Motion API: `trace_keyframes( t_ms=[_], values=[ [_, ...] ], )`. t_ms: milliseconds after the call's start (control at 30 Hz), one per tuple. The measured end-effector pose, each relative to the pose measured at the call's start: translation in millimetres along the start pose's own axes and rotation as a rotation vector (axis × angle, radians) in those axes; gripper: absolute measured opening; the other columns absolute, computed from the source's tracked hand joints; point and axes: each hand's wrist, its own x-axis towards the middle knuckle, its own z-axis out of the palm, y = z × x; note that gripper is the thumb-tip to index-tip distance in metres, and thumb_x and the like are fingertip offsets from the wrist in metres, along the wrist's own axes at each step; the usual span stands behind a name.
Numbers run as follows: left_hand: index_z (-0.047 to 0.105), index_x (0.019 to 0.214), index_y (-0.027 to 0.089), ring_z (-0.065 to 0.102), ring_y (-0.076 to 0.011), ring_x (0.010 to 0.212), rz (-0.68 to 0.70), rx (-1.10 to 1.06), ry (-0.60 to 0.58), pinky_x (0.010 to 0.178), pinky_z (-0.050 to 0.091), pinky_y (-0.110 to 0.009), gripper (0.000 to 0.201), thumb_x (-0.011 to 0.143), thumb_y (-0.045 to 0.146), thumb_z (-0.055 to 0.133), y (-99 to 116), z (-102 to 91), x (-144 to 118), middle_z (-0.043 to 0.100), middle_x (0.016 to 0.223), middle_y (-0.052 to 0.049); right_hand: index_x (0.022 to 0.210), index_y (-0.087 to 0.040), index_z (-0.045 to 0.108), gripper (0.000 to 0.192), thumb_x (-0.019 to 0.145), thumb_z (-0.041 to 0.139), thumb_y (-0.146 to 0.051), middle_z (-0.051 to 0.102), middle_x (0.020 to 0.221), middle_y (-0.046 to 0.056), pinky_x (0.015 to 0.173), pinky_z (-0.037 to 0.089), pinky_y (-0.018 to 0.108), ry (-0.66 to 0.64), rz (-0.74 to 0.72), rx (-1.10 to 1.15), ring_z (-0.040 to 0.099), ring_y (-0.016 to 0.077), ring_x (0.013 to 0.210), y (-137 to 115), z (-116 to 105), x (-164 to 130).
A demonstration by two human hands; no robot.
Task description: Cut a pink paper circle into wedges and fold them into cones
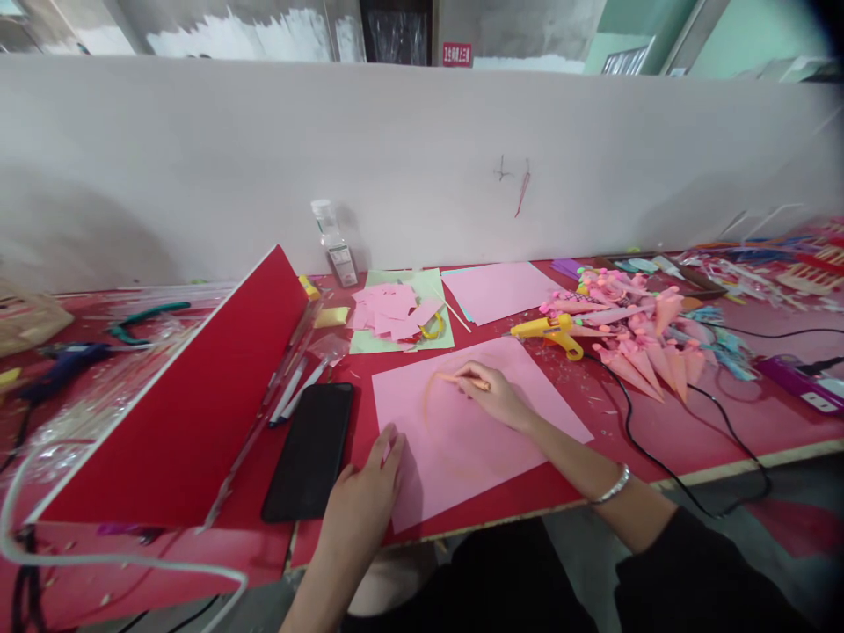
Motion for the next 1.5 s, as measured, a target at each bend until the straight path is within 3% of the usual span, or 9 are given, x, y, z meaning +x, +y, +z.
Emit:
trace_keyframes(
  t_ms=[100, 300, 367, 600, 667, 867, 1067, 1333, 1500],
  values=[
    [0.040, 0.128, 0.021, 0.065, -0.0185, 0.070, -0.006, -0.016, 0.001, 0.074, 0.051, -0.039, 0.044, 0.086, 0.017, 0.031, 0, 0.6, -1, 0.032, 0.138, -0.010, 0.084, -0.018, 0.054, 0.017, 0.080, 0.048, -0.032, 0.054, 0.081, 0.001, 0.066, 0.043, 0.025, 0.082, -0.020, -0.012, 0.052, 0.0114, 0.072, 2, -2, 1],
    [0.038, 0.129, 0.022, 0.065, -0.0183, 0.073, 0.004, -0.020, -0.011, 0.075, 0.050, -0.039, 0.045, 0.086, 0.016, 0.030, -1, 2.6, 1, 0.030, 0.139, -0.007, 0.078, -0.015, 0.056, 0.016, 0.077, 0.054, -0.031, 0.059, 0.070, 0.001, 0.065, 0.043, 0.025, -0.390, 0.162, 0.146, 0.056, 0.0119, 0.066, -11, -6, -6],
    [0.038, 0.129, 0.022, 0.065, -0.0182, 0.074, 0.002, -0.023, -0.012, 0.075, 0.050, -0.038, 0.045, 0.086, 0.016, 0.030, -1, 3.1, 1, 0.030, 0.139, -0.007, 0.075, -0.014, 0.055, 0.018, 0.076, 0.055, -0.032, 0.059, 0.067, 0.001, 0.061, 0.043, 0.025, -0.459, 0.203, 0.180, 0.056, 0.0117, 0.062, -13, -7, -6],
    [0.039, 0.129, 0.023, 0.065, -0.0182, 0.074, 0.003, -0.014, 0.011, 0.074, 0.050, -0.037, 0.045, 0.086, 0.016, 0.031, -1, 2.7, -1, 0.031, 0.139, -0.009, 0.082, -0.015, 0.055, 0.015, 0.077, 0.053, -0.030, 0.056, 0.073, 0.000, 0.061, 0.042, 0.022, -0.163, 0.097, 0.182, 0.052, 0.0087, 0.063, -10, -1, -1],
    [0.038, 0.129, 0.023, 0.065, -0.0180, 0.074, -0.004, -0.019, 0.002, 0.075, 0.050, -0.038, 0.045, 0.086, 0.016, 0.031, -1, 2.4, -1, 0.031, 0.139, -0.009, 0.079, -0.015, 0.055, 0.014, 0.077, 0.053, -0.029, 0.056, 0.071, 0.000, 0.061, 0.042, 0.022, -0.197, 0.107, 0.187, 0.053, 0.0088, 0.062, -10, -2, -2],
    [0.038, 0.130, 0.024, 0.064, -0.0191, 0.080, -0.014, -0.035, 0.019, 0.077, 0.049, -0.039, 0.045, 0.086, 0.018, 0.030, -2, 6.1, 0, 0.030, 0.139, -0.007, 0.064, -0.014, 0.050, 0.014, 0.074, 0.049, -0.023, 0.056, 0.057, 0.000, 0.044, 0.037, 0.020, -0.484, 0.263, 0.184, 0.053, 0.0101, 0.049, -7, -11, -2],
    [0.039, 0.129, 0.022, 0.064, -0.0183, 0.076, -0.004, -0.042, 0.028, 0.075, 0.049, -0.038, 0.045, 0.085, 0.017, 0.031, -2, 5.6, -1, 0.032, 0.138, -0.010, 0.072, -0.014, 0.053, 0.017, 0.077, 0.049, -0.029, 0.058, 0.065, 0.001, 0.055, 0.043, 0.020, -0.290, 0.190, 0.246, 0.054, 0.0089, 0.058, -9, -4, -2],
    [0.041, 0.128, 0.021, 0.064, -0.0200, 0.078, 0.013, -0.050, 0.055, 0.073, 0.049, -0.038, 0.044, 0.085, 0.017, 0.032, -1, 0.9, -2, 0.036, 0.136, -0.012, 0.057, -0.012, 0.055, 0.020, 0.071, 0.042, -0.017, 0.055, 0.046, -0.001, 0.037, 0.034, 0.017, -0.546, 0.288, 0.102, 0.048, 0.0078, 0.039, -11, -15, -3],
    [0.043, 0.127, 0.020, 0.064, -0.0187, 0.077, 0.018, -0.002, 0.058, 0.071, 0.049, -0.034, 0.043, 0.086, 0.017, 0.030, -1, -2.2, -2, 0.038, 0.135, -0.012, 0.057, -0.013, 0.057, 0.027, 0.075, 0.040, -0.023, 0.051, 0.042, -0.002, 0.040, 0.033, 0.017, -0.394, 0.206, 0.143, 0.046, 0.0067, 0.038, -18, -19, -2]
  ],
)
